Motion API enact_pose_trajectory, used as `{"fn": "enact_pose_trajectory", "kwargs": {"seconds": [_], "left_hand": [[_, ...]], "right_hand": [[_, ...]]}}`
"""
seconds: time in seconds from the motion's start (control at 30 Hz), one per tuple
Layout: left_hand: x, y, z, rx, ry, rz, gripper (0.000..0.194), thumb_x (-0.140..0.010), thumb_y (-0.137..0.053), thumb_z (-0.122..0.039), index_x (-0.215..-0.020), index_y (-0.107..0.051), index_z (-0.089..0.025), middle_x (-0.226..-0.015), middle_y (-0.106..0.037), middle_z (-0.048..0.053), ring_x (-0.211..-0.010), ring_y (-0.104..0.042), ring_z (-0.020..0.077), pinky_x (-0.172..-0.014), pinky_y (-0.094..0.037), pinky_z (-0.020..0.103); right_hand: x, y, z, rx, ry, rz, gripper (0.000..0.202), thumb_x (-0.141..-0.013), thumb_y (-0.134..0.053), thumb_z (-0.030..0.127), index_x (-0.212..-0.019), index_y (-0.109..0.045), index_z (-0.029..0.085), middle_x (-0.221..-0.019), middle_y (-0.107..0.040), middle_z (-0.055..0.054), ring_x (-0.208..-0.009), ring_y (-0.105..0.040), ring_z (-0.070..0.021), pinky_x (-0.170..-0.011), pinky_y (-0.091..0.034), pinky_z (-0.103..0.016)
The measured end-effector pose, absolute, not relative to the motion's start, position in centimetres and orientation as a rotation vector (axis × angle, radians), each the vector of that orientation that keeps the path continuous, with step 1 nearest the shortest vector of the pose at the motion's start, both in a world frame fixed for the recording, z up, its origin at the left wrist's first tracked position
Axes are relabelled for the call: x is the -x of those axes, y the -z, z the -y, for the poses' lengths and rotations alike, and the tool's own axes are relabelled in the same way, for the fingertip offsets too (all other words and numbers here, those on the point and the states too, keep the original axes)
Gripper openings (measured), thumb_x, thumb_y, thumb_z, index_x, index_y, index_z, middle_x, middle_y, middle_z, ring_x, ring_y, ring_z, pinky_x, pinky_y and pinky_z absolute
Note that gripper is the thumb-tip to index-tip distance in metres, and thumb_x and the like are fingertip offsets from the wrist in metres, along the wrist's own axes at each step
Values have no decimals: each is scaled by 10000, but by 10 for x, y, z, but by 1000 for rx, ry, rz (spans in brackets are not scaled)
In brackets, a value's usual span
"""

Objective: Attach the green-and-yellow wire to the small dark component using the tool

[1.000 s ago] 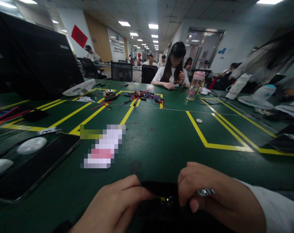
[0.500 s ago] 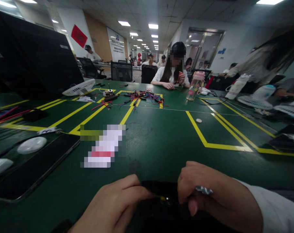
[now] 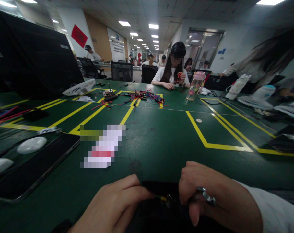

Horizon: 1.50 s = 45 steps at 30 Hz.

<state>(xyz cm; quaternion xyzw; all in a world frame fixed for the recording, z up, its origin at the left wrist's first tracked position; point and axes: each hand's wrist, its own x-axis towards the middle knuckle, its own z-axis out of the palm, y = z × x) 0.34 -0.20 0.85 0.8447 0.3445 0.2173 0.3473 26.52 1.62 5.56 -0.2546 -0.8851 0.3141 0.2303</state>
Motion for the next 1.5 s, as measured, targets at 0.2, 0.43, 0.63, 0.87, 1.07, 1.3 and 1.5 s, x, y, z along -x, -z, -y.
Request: {"fn": "enact_pose_trajectory", "kwargs": {"seconds": [0.2, 0.43, 0.63, 0.87, 1.07, 1.3, 1.5], "left_hand": [[-3, -9, 2, -2173, -528, -888, 462, -938, -352, -42, -1200, -540, -373, -1126, -583, -57, -1037, -573, 104, -870, -432, 169], [-3, -6, 2, -2158, -533, -884, 458, -943, -350, -49, -1206, -538, -373, -1200, -563, -64, -1075, -557, 114, -897, -430, 197], [-4, -7, 0, -2156, -528, -885, 453, -949, -345, -57, -1186, -542, -389, -1165, -575, -80, -1054, -566, 98, -874, -428, 174], [-4, -7, 1, -2167, -557, -890, 406, -957, -352, -82, -1165, -555, -367, -1144, -582, -68, -1027, -572, 96, -860, -430, 159], [-3, -6, 2, -2169, -554, -892, 402, -954, -369, -76, -1146, -565, -369, -1096, -589, -78, -991, -577, 79, -845, -421, 133], [-2, -7, 1, -2159, -529, -869, 443, -953, -356, -64, -1194, -536, -390, -1200, -565, -93, -1068, -559, 93, -881, -428, 169], [-1, -4, 1, -2193, -516, -889, 426, -947, -361, -75, -1199, -536, -371, -1211, -557, -70, -1091, -549, 119, -913, -431, 200]], "right_hand": [[-271, -68, -14, 734, -984, 2359, 212, -1015, -424, 334, -935, -573, 204, -835, -608, -2, -780, -549, -160, -803, -357, -339], [-266, -65, -18, 647, -1010, 2446, 102, -939, -538, 116, -903, -609, 180, -836, -663, 3, -795, -584, -137, -753, -357, -300], [-265, -59, -18, 678, -1006, 2454, 88, -937, -563, 131, -877, -601, 183, -812, -655, 19, -764, -583, -127, -759, -357, -298], [-265, -57, -19, 677, -956, 2476, 84, -935, -583, 137, -869, -586, 189, -794, -640, 36, -746, -570, -114, -735, -354, -282], [-262, -55, -15, 699, -897, 2443, 175, -992, -509, 285, -852, -572, 199, -744, -628, 54, -706, -561, -97, -731, -356, -266], [-260, -56, -13, 719, -860, 2422, 206, -997, -493, 294, -814, -539, 212, -689, -610, 63, -657, -543, -96, -688, -364, -251], [-269, -59, -12, 707, -955, 2366, 181, -1006, -458, 306, -907, -569, 203, -820, -619, 7, -754, -542, -142, -728, -361, -303]]}}
